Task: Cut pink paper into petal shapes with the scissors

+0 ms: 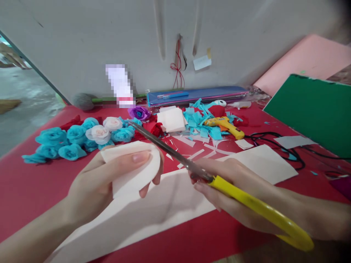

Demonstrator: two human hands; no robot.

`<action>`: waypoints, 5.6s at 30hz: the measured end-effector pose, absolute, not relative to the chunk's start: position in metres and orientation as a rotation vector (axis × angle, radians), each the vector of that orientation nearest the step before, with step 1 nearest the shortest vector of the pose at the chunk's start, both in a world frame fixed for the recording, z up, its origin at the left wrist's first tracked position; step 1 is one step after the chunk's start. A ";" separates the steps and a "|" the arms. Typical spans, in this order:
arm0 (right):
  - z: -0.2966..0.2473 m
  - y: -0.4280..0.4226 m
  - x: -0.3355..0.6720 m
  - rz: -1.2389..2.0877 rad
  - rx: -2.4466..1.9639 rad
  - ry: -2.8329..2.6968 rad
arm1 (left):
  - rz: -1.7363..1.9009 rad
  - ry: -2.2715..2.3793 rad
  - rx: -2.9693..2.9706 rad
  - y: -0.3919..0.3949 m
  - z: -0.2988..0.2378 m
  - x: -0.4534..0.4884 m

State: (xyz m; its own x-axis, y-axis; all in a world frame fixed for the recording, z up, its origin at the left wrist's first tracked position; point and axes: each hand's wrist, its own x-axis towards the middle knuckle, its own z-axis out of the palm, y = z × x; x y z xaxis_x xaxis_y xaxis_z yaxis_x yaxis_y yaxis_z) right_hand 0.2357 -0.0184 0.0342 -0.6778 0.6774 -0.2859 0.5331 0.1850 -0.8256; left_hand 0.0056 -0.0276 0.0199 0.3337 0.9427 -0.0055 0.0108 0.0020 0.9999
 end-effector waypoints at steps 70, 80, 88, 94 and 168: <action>0.020 -0.026 0.243 1.092 -1.024 -2.437 | 0.993 0.876 1.496 -0.025 0.024 0.007; 0.029 -0.022 0.239 1.064 -1.039 -2.459 | 0.839 0.882 1.485 -0.018 0.027 0.003; 0.014 -0.021 0.243 1.310 -0.987 -2.345 | 0.851 0.916 1.442 -0.023 0.024 0.006; 0.011 -0.026 0.241 1.326 -1.035 -2.299 | 0.989 0.904 1.444 -0.021 0.025 0.005; 0.001 -0.009 0.226 1.721 -1.013 -1.786 | 0.916 1.171 1.459 -0.034 0.001 0.030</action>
State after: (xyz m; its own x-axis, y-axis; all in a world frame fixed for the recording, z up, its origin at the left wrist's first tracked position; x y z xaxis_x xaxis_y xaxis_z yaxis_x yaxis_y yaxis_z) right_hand 0.2265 -0.0086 0.0012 -0.6241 0.7641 -0.1634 0.1914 -0.0532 -0.9801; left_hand 0.0296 -0.0336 0.0013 0.2411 0.9700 -0.0309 0.2037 -0.0195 0.9788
